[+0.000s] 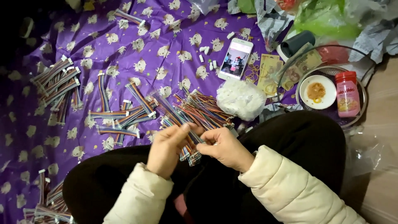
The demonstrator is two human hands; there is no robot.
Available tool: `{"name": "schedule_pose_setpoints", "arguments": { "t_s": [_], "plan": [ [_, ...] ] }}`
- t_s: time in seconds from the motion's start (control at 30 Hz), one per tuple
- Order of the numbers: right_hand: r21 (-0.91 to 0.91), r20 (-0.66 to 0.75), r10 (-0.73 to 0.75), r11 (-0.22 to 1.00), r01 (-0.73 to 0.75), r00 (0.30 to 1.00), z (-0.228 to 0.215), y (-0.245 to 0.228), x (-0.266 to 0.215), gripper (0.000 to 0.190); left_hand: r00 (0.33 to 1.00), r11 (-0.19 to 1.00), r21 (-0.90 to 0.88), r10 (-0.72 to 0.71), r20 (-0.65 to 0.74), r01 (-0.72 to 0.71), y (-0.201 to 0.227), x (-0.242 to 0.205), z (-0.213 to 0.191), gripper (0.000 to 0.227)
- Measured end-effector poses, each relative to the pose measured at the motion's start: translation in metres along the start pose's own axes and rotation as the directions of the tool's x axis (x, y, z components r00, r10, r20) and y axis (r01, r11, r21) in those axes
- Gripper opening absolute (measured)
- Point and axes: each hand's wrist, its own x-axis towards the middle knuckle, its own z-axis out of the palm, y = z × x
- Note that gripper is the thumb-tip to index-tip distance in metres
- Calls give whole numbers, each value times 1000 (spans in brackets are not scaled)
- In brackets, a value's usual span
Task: Manually attaching plastic connectors to the ends of multi-colored ribbon cables.
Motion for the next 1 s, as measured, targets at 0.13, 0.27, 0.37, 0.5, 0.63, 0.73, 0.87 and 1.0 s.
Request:
{"name": "schedule_pose_setpoints", "arguments": {
  "t_s": [0.13,0.27,0.37,0.5,0.63,0.73,0.87,1.0],
  "plan": [
    [-41,72,-25,999,28,997,6,-15,-9,17,974,986,-54,148,-170,-159,27,9,-8,18],
    [-82,219,7,997,11,976,3,-15,-8,20,956,963,-221,88,-281,-154,23,19,-22,19],
    [-104,188,40,994,-21,981,-4,-14,-5,25,963,981,-82,156,-218,-178,27,10,-7,13],
    [188,-51,-49,981,58,998,-3,-43,-6,28,993,870,480,74,94,-110,27,-13,15,16],
    [330,-84,-40,942,66,996,3,-44,-6,23,986,877,472,7,166,-85,14,-11,25,11],
    [394,-85,-19,918,51,996,4,-42,-7,23,988,894,440,14,154,-81,15,-15,26,17],
    [478,-78,28,878,13,997,7,-52,-10,23,985,942,317,68,156,-115,17,-18,29,10],
    [472,-113,30,881,27,993,1,-33,-5,23,983,945,305,75,166,-123,14,-20,24,13]
  ]
}}
